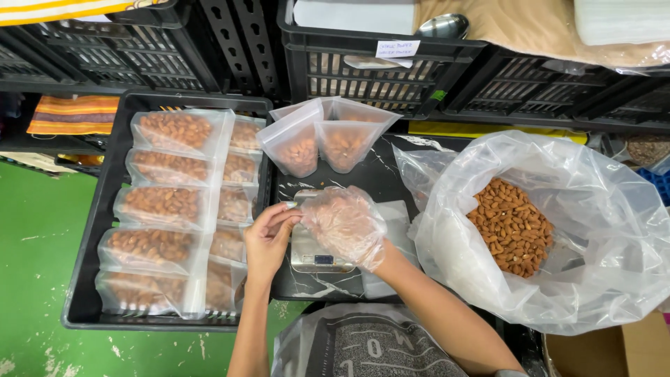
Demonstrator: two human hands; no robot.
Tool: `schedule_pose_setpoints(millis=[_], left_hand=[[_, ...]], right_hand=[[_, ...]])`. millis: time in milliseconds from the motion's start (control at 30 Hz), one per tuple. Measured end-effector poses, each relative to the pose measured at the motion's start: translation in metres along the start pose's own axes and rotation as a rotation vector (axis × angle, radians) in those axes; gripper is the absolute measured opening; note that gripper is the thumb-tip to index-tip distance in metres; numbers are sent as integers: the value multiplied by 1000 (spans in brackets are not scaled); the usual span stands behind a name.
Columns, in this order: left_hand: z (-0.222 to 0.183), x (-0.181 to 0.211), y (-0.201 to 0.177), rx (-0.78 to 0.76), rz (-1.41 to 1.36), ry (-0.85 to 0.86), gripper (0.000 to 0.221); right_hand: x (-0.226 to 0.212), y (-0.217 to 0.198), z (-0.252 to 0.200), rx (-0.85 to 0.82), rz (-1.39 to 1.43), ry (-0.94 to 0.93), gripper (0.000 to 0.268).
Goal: The person scoops almonds from a large plastic bag by hand, weighs them on a digital scale, and transfers the measured portions into smaller plastic pouches before placing them into a black crate.
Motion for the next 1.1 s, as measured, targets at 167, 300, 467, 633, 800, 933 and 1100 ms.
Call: schedule_pose_setpoints(millis=[167, 300, 467, 633, 800, 933, 1100], left_hand=[[1, -5, -11, 28, -247, -96, 41], [5, 2, -6, 46, -126, -85, 34], [15, 10, -2, 109, -107, -54, 28], [21, 3, -8, 124, -67, -78, 27], [26, -3, -10, 131, -83, -113, 26], [23, -20, -20, 111, -195, -165, 29], [4, -35, -23, -2, -398, -263, 47]], right_hand=[[-9, 9, 1, 108, -104, -85, 10], [-6, -1, -1, 158, -113, -65, 7], [-2, -17, -16, 219, -103, -12, 7], [21, -21, -45, 277, -177, 12, 15], [41, -15, -69, 309, -224, 34, 21], [46, -22, -68, 361, -61, 23, 17], [16, -60, -32, 414, 124, -85, 16]])
Point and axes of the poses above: each hand's wrist, its own z-axis towards the middle knuckle, its own y-axis out of the palm, x = y × z, the point moved 3 cm from there along z, towards the middle knuckle, and after that the axes turned 6 degrees about -y, right-handed, at the moved point
